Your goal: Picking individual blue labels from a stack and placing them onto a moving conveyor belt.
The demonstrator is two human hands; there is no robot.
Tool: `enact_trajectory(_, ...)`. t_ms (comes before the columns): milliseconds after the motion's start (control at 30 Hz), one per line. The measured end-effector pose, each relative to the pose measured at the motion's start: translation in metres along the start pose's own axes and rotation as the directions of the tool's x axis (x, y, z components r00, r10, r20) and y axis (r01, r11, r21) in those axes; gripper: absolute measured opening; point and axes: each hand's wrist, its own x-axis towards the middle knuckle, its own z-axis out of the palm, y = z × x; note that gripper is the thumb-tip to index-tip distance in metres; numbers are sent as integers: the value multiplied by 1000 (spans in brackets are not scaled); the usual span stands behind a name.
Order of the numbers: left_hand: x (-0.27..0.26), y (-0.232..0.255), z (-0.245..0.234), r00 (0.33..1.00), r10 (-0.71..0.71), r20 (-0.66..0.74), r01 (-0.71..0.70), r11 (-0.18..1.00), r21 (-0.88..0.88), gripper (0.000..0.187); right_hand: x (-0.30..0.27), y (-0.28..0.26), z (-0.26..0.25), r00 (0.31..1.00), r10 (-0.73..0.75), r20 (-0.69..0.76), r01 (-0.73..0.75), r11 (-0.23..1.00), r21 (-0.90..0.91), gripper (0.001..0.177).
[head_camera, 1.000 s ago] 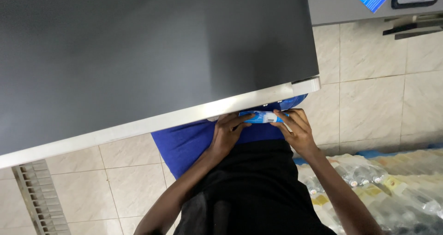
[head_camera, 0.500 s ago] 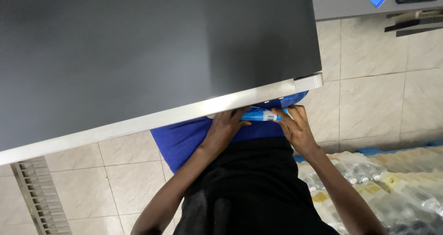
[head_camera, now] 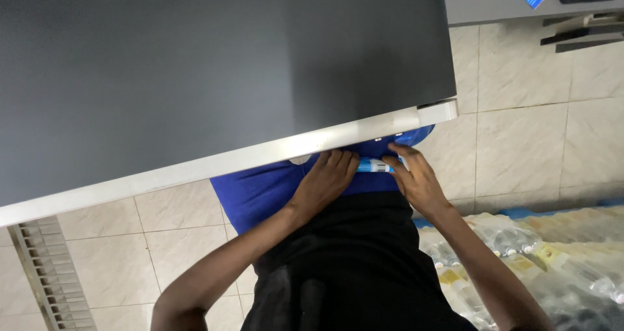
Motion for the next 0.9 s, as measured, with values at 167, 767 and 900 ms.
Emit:
enact_trajectory(167, -1, -3, 6, 999, 37, -20, -38, 999, -27, 9, 11, -5, -19, 991, -125, 55, 133, 972, -195, 19)
enact_trajectory(767, 2, -13, -75, 954, -34, 298, 162, 896, -414, 78, 46, -30, -49, 944, -207, 258, 173, 974, 148, 20)
enact_trajectory(900, 0, 7, -48, 983, -23, 180, 105, 881, -461, 34, 55, -49, -53, 923, -278, 265, 260, 960, 100, 16)
